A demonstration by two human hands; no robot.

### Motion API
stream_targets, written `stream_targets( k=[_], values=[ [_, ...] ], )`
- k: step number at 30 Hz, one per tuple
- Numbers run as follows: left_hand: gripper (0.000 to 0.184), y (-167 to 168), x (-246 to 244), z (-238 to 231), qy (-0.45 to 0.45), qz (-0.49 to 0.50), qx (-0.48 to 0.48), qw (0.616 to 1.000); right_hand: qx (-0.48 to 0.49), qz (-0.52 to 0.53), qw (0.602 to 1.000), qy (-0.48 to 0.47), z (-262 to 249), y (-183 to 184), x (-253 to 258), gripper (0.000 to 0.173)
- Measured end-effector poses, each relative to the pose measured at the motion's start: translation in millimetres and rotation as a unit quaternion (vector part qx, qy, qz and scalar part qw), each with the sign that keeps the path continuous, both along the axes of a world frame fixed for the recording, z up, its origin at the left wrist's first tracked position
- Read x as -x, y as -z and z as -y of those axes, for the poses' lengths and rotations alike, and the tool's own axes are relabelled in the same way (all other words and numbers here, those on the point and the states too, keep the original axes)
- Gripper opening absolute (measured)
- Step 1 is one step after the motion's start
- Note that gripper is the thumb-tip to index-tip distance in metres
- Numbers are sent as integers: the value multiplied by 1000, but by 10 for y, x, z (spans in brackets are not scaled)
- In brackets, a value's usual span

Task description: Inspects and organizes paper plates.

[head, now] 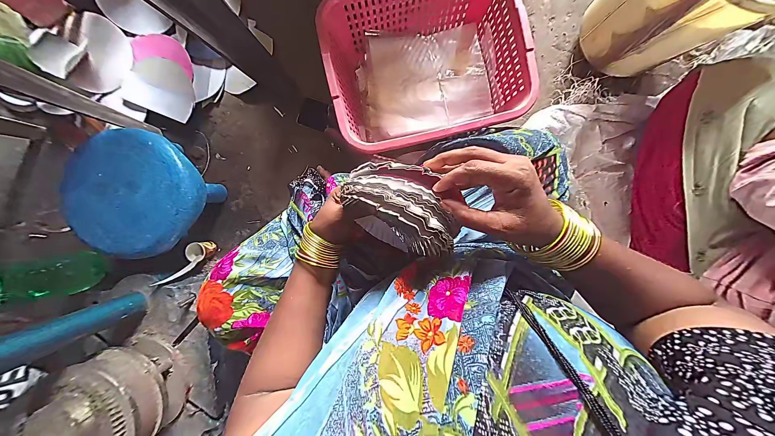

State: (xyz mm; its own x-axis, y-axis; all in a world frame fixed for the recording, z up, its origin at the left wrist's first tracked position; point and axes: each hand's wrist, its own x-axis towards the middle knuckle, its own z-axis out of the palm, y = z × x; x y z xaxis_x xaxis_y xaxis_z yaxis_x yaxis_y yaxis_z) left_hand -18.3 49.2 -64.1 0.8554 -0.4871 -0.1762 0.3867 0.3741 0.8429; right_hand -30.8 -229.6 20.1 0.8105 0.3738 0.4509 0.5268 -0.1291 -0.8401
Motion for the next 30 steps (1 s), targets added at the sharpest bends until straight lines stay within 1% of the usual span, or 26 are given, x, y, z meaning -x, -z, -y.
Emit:
stream_targets(
  k=[7, 10, 11, 14, 18, 21, 26, 30],
  values=[
    [20, -25, 0, 16, -1, 2, 15, 1000, -28, -31, 999, -2, 9, 34, 9, 10],
    [25, -42, 2, 27, -4, 31, -15, 999, -17, -18, 1000, 1, 26, 68, -10, 14],
    [25, -37, 3, 35, -5, 33, -9, 999, -11, -13, 1000, 1, 35, 81, -14, 15],
    [20, -44, 18, 67, -16, 2, 14, 1000, -14, -7, 1000, -5, 58, 118, -21, 18],
    [24, -96, 9, 98, 0, 44, -2, 999, -26, -28, 999, -13, 83, 141, -17, 19],
    [25, -62, 0, 84, 12, 55, -2, 998, -37, -33, 999, -11, 84, 160, -11, 19],
    [25, -47, 8, 94, 7, 43, -2, 999, -39, -36, 999, -3, 76, 163, 7, 17],
    [29, -37, -7, 94, 17, 35, 7, 999, -45, -43, 998, -8, 77, 162, 12, 16]
  ],
)
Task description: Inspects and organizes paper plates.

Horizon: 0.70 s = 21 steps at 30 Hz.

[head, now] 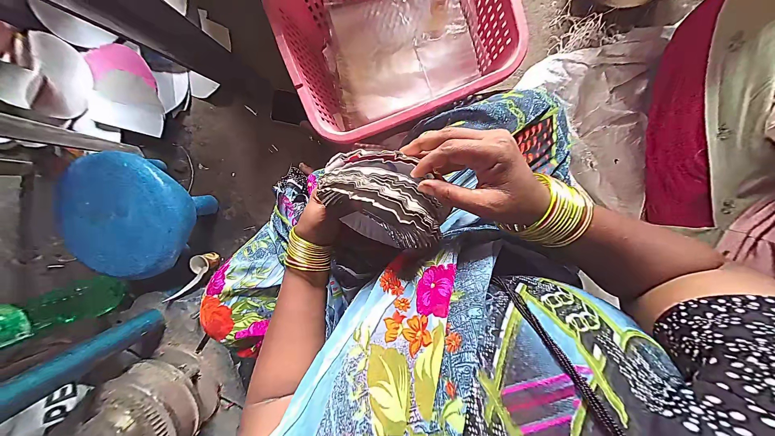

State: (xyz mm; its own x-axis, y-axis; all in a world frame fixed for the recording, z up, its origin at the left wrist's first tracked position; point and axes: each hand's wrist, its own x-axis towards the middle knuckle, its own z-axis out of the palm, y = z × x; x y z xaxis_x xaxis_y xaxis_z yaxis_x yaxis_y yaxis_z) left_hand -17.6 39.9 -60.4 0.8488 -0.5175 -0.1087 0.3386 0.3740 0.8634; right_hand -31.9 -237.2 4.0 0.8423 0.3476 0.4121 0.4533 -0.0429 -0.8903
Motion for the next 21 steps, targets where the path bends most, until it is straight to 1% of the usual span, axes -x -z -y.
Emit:
stream_targets(
  k=[5, 10, 14, 18, 21],
  values=[
    [26, -15, 12, -21, 8, 29, -29, 999, -11, -10, 1000, -9, 13, -1, -9, 15],
    [28, -2, 16, -6, 0, 19, -19, 1000, -24, -16, 999, -19, 30, 19, -17, 15],
    [26, 8, 21, -40, -7, 15, -56, 998, -30, -34, 999, -25, 41, 11, -11, 16],
    [25, -8, 18, -15, -13, -2, -44, 999, -33, -39, 998, -26, 50, 18, -14, 16],
    [25, 133, -12, -108, 29, 2, -6, 1000, -41, -43, 998, -31, 53, 20, -16, 15]
  ],
)
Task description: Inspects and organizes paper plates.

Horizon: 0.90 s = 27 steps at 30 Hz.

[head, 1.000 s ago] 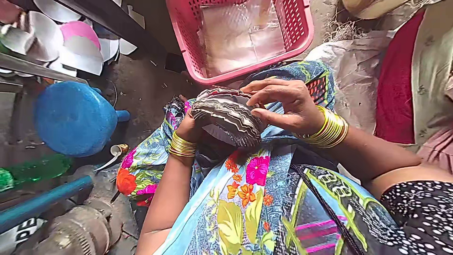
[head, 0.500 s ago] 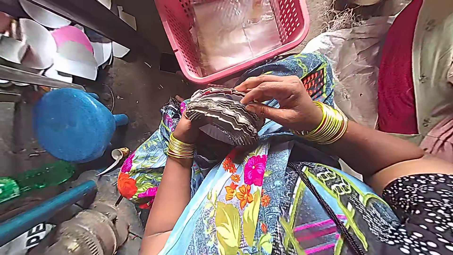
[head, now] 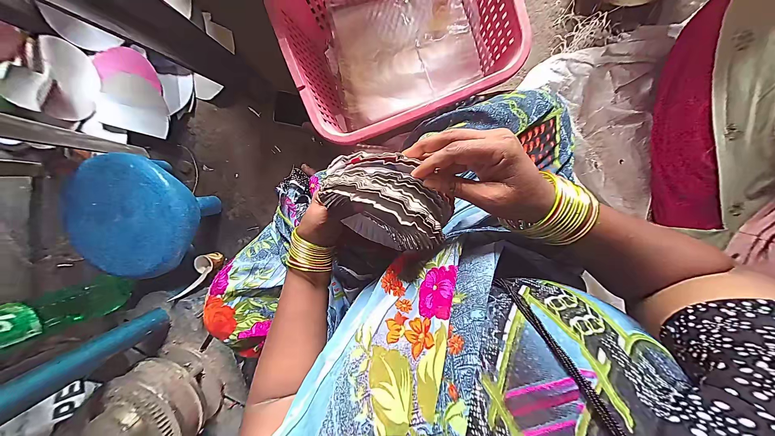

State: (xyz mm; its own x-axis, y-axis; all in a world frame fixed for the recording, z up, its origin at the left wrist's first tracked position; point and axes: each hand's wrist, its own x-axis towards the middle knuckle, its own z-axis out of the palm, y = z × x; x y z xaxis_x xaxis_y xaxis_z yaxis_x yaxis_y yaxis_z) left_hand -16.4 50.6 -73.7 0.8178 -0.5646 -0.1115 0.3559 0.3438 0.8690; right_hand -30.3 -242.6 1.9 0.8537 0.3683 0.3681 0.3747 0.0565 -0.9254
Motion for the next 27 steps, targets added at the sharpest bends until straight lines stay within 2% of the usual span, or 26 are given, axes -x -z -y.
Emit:
stream_targets(
  k=[3, 5, 10, 17, 27],
  values=[
    [23, -3, 6, -9, -15, -28, -7, 999, -4, -3, 1000, 3, 0, -3, 2, 16],
    [23, -117, 34, 60, -49, -19, -45, 998, 1, -7, 1000, 10, -2, -10, 9, 16],
    [22, -145, 24, 57, -15, 36, -47, 998, 30, -23, 998, 44, -12, -70, 43, 17],
    [20, -160, 39, 29, -30, 17, -63, 997, 42, -18, 997, 55, -38, -129, 44, 14],
    [21, -184, 32, 32, -4, 36, -47, 998, 71, 27, 996, 38, 40, -142, 15, 14]
  ],
)
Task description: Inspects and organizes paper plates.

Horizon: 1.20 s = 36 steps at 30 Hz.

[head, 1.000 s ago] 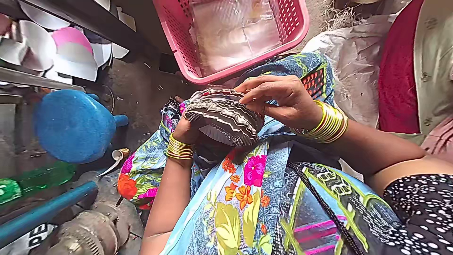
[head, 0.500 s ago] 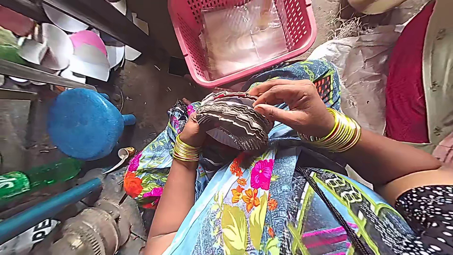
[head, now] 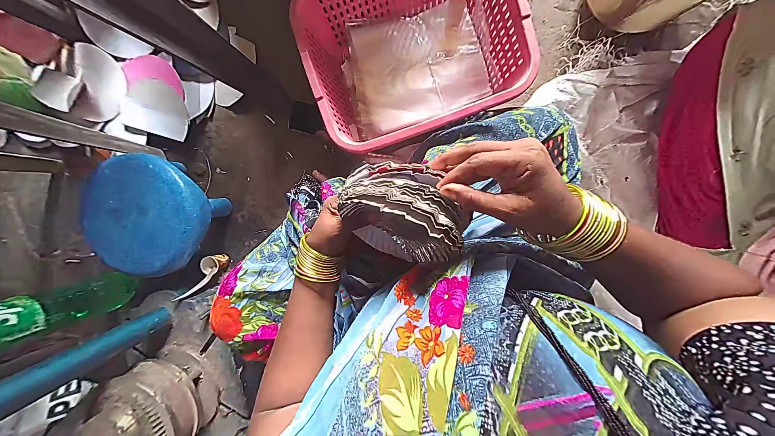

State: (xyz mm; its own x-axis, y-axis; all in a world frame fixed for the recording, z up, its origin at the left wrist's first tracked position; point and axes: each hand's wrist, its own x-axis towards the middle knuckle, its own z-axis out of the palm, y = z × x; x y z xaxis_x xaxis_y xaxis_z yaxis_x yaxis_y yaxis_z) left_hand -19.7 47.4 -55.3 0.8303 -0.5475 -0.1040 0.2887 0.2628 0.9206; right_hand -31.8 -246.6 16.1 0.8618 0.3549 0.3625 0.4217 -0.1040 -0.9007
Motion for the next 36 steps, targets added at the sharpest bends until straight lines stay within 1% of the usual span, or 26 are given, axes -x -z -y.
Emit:
stream_targets(
  k=[4, 7, 10, 16, 18, 20, 22, 23, 27, 31, 34, 36],
  values=[
    [23, -12, 11, 4, 3, 24, -16, 1000, -3, 1, 1000, 2, 5, 12, 13, 14],
    [22, -21, 13, 2, 2, 17, -15, 1000, -6, 10, 1000, 8, -20, 22, 21, 13],
    [21, -18, 15, -5, 8, 16, -17, 1000, 10, 32, 999, 27, -60, 20, 43, 10],
    [21, 1, 23, -9, 12, 33, -7, 999, 31, 59, 997, 31, -70, 24, 61, 10],
    [23, 7, 31, -2, 8, 39, 2, 999, 31, 56, 997, 31, -71, 24, 64, 10],
    [24, 20, 32, 2, 10, 37, 17, 999, 10, 40, 999, 28, -81, 25, 73, 9],
    [21, 42, 38, -5, 8, 34, 21, 999, -16, 9, 1000, 21, -90, 16, 83, 19],
    [21, 40, 35, -5, 10, 31, 23, 999, -26, -1, 999, 18, -90, 10, 86, 21],
    [20, -8, 42, 15, 3, 7, 14, 1000, -36, -2, 999, 2, -70, 9, 77, 15],
    [23, 27, 52, 10, 16, 23, 46, 999, -30, -2, 1000, 0, -55, -2, 60, 13],
    [23, 36, 59, 1, 20, 20, 44, 999, -31, -3, 1000, 0, -52, 8, 71, 14],
    [22, 40, 56, 5, 27, 8, 60, 998, -30, -6, 1000, -3, -46, 4, 74, 14]
  ],
)
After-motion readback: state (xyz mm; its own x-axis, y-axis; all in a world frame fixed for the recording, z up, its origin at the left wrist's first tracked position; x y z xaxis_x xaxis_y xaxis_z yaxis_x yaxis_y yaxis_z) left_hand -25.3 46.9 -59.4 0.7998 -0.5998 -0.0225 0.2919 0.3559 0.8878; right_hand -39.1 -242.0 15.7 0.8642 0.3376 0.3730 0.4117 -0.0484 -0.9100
